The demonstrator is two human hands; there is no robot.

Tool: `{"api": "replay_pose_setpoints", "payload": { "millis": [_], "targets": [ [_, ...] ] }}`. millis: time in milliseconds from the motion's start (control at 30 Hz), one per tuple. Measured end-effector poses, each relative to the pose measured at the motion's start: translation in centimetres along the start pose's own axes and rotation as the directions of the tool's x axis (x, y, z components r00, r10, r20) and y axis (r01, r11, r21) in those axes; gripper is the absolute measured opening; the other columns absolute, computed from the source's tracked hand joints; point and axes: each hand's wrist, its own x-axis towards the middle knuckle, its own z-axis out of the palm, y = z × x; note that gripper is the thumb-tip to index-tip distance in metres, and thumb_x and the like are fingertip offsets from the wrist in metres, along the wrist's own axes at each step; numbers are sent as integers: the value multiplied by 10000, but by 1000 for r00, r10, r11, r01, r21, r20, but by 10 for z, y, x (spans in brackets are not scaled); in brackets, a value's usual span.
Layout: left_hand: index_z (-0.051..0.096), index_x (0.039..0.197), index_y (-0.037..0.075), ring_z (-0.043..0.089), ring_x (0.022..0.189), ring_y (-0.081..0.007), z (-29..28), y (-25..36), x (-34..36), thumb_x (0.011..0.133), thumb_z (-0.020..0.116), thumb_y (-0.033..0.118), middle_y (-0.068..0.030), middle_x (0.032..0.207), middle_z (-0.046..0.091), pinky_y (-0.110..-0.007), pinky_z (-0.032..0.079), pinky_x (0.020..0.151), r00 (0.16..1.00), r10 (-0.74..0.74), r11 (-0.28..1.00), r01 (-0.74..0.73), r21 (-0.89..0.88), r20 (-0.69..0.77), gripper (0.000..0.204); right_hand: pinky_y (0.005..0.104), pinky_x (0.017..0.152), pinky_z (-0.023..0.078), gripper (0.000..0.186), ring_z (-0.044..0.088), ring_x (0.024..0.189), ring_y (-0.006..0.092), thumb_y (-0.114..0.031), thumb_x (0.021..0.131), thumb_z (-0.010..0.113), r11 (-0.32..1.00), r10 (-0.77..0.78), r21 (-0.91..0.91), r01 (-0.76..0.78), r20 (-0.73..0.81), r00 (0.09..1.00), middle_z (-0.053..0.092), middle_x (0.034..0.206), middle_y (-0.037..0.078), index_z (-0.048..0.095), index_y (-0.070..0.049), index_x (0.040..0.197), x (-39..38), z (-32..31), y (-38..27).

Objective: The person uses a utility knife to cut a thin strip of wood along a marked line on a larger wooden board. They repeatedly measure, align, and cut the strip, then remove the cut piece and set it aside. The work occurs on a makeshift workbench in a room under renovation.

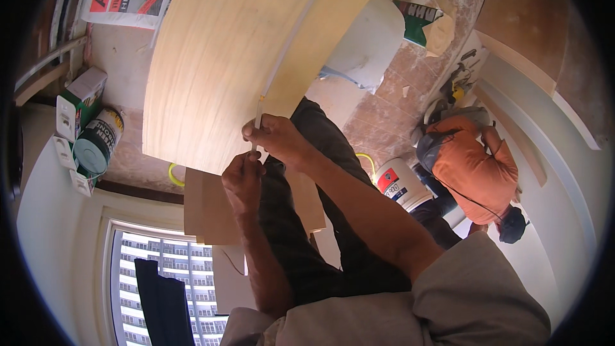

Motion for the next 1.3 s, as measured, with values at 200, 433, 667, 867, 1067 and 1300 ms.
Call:
{"api": "replay_pose_setpoints", "payload": {
  "millis": [200, 433, 667, 867, 1067, 1300],
  "targets": [
    [749, 943, -33, 616, 596, -127, 2, 0, 1, 994, 607, 170, -67, 665, 679, -311, 492, 588, 998, -42, 996, 45, -80, 37, 254, 298, 707, 515, 315, 615, 774, 111, -297, 992, 692, 996, 57, -64, -54, 38, 998, 671, 851, 42, 690, 16, 950, 9, -7, 10],
    [750, 986, -3, 522, 556, -66, -15, -10, -3, 1026, 597, 208, -27, 682, 665, -244, 415, 527, 994, -30, 993, 41, -109, 102, 263, 281, 644, 542, 257, 647, 789, 119, -251, 1008, 692, 989, 122, -94, -114, 85, 989, 663, 843, 29, 676, 4, 980, 5, -3, 0],
    [742, 982, -11, 575, 584, -109, -7, -19, 1, 1017, 574, 185, -51, 668, 655, -299, 457, 560, 997, 74, 995, -71, -73, 39, 260, 303, 572, 496, 334, 638, 654, 118, -283, 955, 722, 972, 34, -233, -22, 48, 998, 664, 700, 42, 697, 41, 875, 1, 6, 21],
    [730, 983, -18, 627, 591, -155, -9, -19, -7, 995, 567, 151, -86, 666, 668, -322, 486, 579, 997, 72, 993, -68, -97, 36, 235, 297, 552, 487, 377, 623, 608, 107, -320, 951, 726, 980, 61, -193, -56, 18, 998, 641, 644, 29, 684, 27, 808, -7, 12, 9],
    [700, 950, -32, 659, 613, -213, -66, -23, -81, 988, 561, 115, -121, 664, 659, -386, 503, 605, 990, 36, 999, -33, -24, 137, 206, 260, 579, 470, 399, 565, 655, 85, -422, 1012, 669, 972, 43, -235, -27, 64, 997, 658, 818, 11, 690, -34, 920, -28, 17, -8],
    [715, 968, -4, 550, 541, -108, -96, -14, -135, 1022, 538, 204, -48, 650, 610, -304, 430, 504, 981, 139, 990, -135, -40, 136, 278, 286, 579, 499, 413, 611, 679, 117, -441, 972, 720, 979, 116, -170, -111, 20, 993, 657, 806, 24, 691, -33, 912, -119, 57, -22]
  ]
}}
